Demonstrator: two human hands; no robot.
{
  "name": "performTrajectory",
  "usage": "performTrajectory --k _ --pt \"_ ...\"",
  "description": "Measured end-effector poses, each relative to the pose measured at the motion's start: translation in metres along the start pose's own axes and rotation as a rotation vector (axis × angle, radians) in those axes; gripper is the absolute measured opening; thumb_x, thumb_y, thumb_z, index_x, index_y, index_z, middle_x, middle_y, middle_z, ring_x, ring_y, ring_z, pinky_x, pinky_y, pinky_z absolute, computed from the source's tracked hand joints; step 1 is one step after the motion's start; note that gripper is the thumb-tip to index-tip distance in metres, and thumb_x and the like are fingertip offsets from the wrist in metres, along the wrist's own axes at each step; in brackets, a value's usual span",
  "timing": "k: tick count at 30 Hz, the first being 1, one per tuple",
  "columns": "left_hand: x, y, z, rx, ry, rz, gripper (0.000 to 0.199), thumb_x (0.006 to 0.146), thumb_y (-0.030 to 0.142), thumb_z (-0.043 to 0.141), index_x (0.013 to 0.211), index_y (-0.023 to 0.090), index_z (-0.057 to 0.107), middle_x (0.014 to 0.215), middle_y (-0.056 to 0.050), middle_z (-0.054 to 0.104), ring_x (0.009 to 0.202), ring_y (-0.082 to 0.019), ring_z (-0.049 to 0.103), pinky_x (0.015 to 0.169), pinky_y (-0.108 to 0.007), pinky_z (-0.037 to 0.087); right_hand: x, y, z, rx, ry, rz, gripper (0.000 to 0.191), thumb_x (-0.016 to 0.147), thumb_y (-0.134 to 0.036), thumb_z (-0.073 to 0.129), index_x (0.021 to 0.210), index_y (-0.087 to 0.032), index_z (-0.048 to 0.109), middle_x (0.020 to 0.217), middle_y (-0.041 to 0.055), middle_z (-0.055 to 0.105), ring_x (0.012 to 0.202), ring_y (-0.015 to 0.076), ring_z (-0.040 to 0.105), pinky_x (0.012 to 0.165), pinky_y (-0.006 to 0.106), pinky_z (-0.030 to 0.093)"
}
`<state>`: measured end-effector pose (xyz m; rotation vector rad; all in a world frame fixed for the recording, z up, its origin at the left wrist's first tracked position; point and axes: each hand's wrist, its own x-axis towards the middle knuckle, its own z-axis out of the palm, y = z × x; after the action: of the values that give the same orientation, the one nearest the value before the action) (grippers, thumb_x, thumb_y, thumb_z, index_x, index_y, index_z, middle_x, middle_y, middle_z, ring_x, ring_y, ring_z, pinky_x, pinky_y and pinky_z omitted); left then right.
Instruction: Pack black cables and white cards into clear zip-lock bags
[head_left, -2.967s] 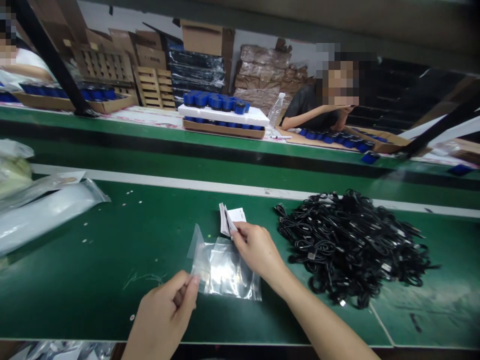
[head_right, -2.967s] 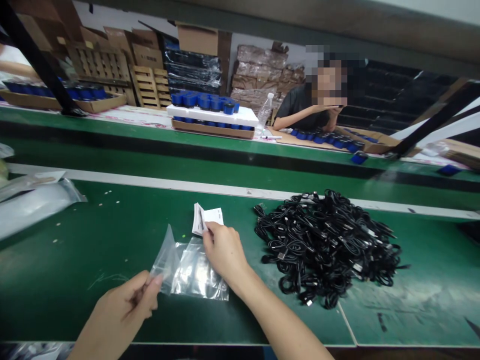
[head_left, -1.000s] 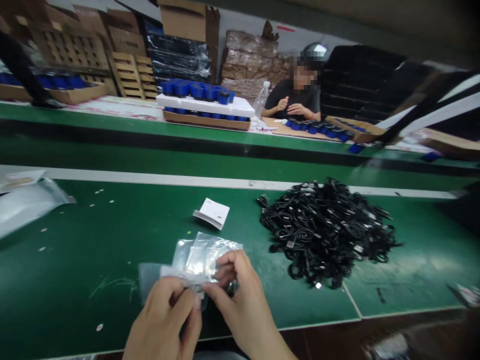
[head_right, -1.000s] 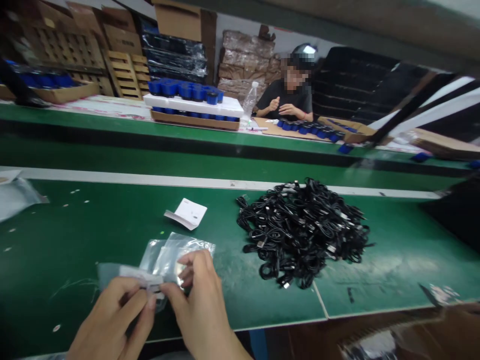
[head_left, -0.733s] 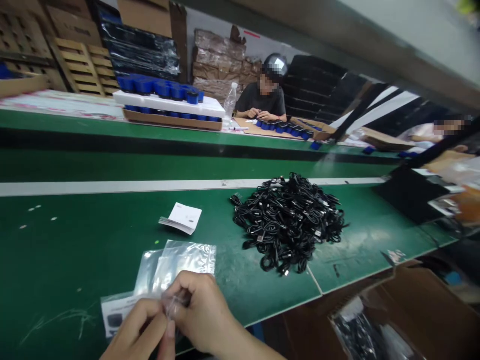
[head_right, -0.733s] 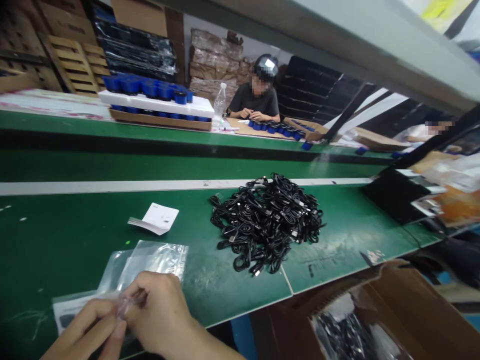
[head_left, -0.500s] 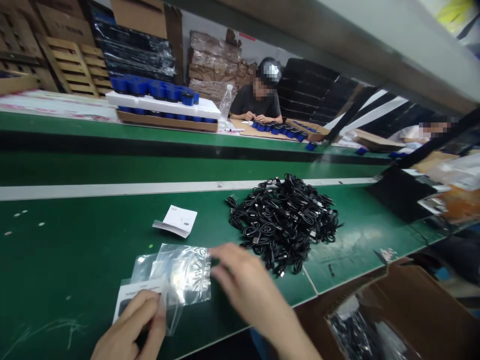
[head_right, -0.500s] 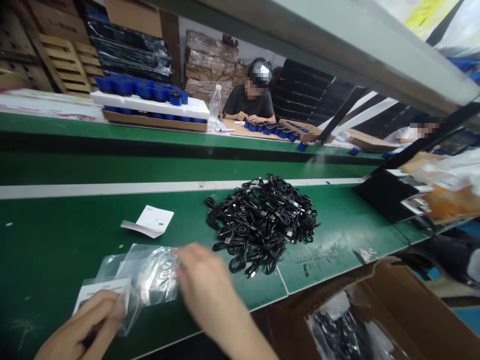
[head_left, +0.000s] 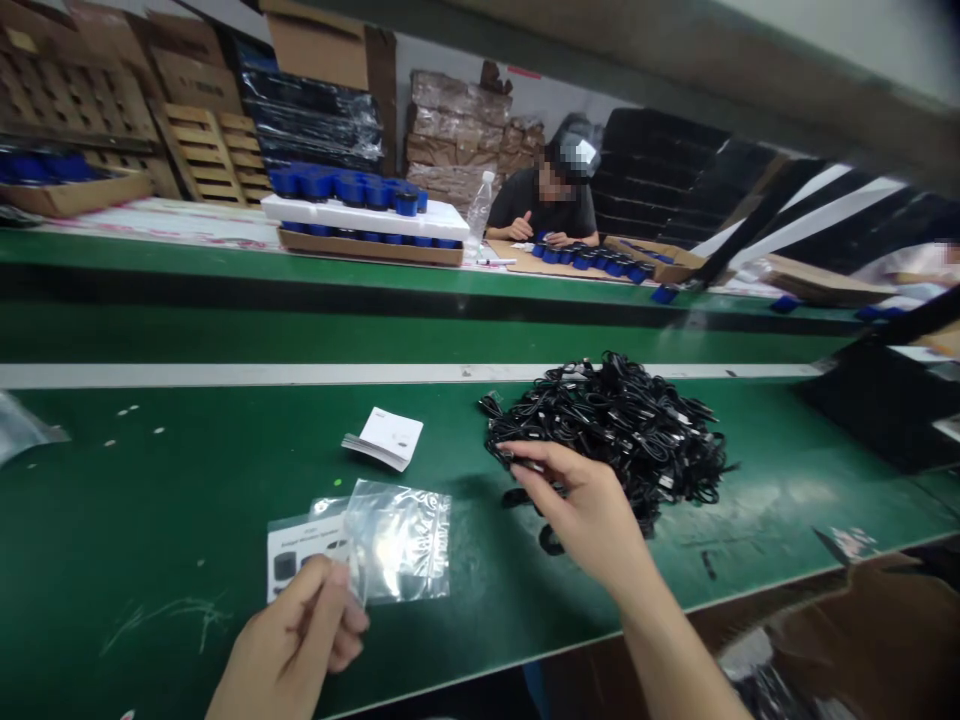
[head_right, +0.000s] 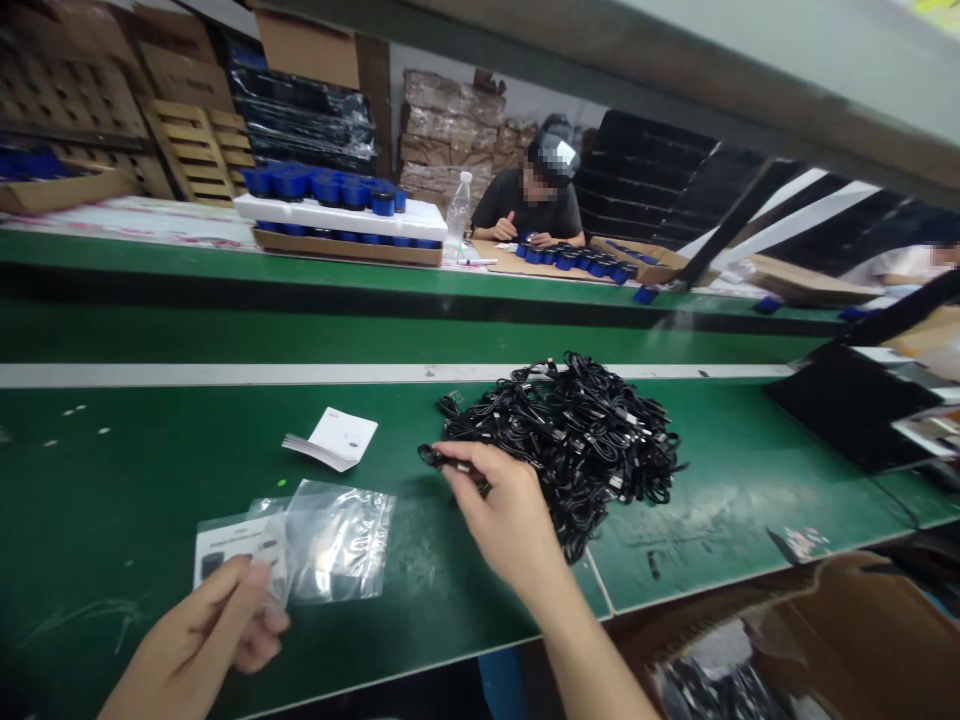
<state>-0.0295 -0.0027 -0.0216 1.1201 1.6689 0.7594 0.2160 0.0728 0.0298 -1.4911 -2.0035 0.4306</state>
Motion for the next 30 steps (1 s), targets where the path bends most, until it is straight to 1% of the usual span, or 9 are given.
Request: performTrajectory --k 3,5,7,11,14,18,21,26,30 --pt "0.004 0.0 -0.004 -0.206 -0.017 -0.06 0.04 0.078 0.061 0.052 0.078 0.021 0.053 0.069 0.0 0.065 0.064 -0.018 0.065 0.066 -0.03 0.057 -0.028 -0.033 0.05 0.911 0.029 0.328 0.012 0.079 -0.027 0.067 0.087 -0.019 0.064 0.073 0.0018 0.073 0.065 0.0165 0.07 0.064 0.029 0.058" --pt "0.003 0.002 -0.002 -0.32 0.04 -0.054 0.039 0.078 0.06 0.054 0.076 0.021 0.053 0.066 0.002 0.062 0.062 -0.016 0.064 0.059 -0.026 0.056 -0.048 -0.056 0.086 1.223 -0.037 0.513 0.023 0.073 -0.035 0.074 0.077 -0.02 0.058 0.067 0.0006 0.07 0.062 0.017 0.07 0.063 0.029 0.058" --pt "0.0 0.006 0.001 -0.365 0.127 -0.022 0.04 0.078 0.058 0.054 0.066 0.021 0.048 0.056 0.006 0.054 0.051 -0.011 0.057 0.046 -0.017 0.048 -0.061 -0.073 0.11 1.351 -0.125 0.546 0.03 0.07 -0.041 0.075 0.075 -0.02 0.056 0.069 0.0003 0.067 0.062 0.0174 0.069 0.061 0.03 0.058" --pt "-0.008 0.014 0.007 -0.235 0.13 -0.071 0.039 0.082 0.056 0.045 0.064 0.022 0.04 0.043 0.014 0.028 0.03 -0.004 0.028 0.031 -0.012 0.02 -0.057 -0.077 0.106 1.071 -0.216 0.194 0.006 0.078 -0.023 0.066 0.075 -0.02 0.063 0.079 0.001 0.064 0.065 0.0142 0.066 0.061 0.026 0.055" --pt "-0.01 0.014 0.007 -0.058 0.093 -0.002 0.038 0.085 0.053 0.038 0.062 0.023 0.039 0.044 0.012 0.029 0.032 -0.006 0.029 0.032 -0.015 0.019 -0.039 -0.067 0.08 0.798 -0.359 -0.038 0.018 0.081 -0.009 0.056 0.08 -0.021 0.069 0.079 0.0015 0.069 0.075 0.0147 0.065 0.071 0.027 0.053" --pt "-0.008 0.005 0.002 0.302 0.316 0.32 0.032 0.09 0.038 0.035 0.062 0.024 0.04 0.046 0.008 0.04 0.04 -0.011 0.045 0.043 -0.02 0.033 -0.031 -0.063 0.068 0.999 -0.5 0.249 0.016 0.086 -0.023 0.056 0.1 -0.02 0.064 0.088 0.0031 0.072 0.082 0.0149 0.067 0.076 0.027 0.053" --pt "-0.006 -0.001 0.001 0.462 0.418 0.465 0.024 0.09 0.031 0.038 0.069 0.025 0.046 0.048 0.007 0.05 0.041 -0.012 0.052 0.045 -0.02 0.035 -0.042 -0.065 0.078 1.079 -0.472 0.359 0.028 0.08 -0.033 0.066 0.104 -0.02 0.065 0.091 0.0046 0.071 0.084 0.0171 0.067 0.074 0.028 0.053" --pt "-0.007 -0.002 0.002 0.468 0.405 0.408 0.03 0.092 0.031 0.037 0.063 0.024 0.039 0.047 0.008 0.041 0.041 -0.01 0.047 0.046 -0.019 0.035 -0.057 -0.064 0.088 0.726 -0.274 0.209 0.017 0.071 -0.012 0.069 0.084 -0.022 0.075 0.075 0.001 0.069 0.066 0.0153 0.063 0.061 0.024 0.051" --pt "-0.007 0.002 -0.006 0.391 0.308 0.332 0.036 0.091 0.037 0.037 0.059 0.022 0.036 0.05 0.008 0.039 0.044 -0.009 0.043 0.044 -0.018 0.034 -0.06 -0.061 0.08 0.662 -0.111 0.196 0.011 0.072 -0.016 0.069 0.08 -0.022 0.075 0.067 -0.0001 0.066 0.058 0.0139 0.06 0.055 0.023 0.05"
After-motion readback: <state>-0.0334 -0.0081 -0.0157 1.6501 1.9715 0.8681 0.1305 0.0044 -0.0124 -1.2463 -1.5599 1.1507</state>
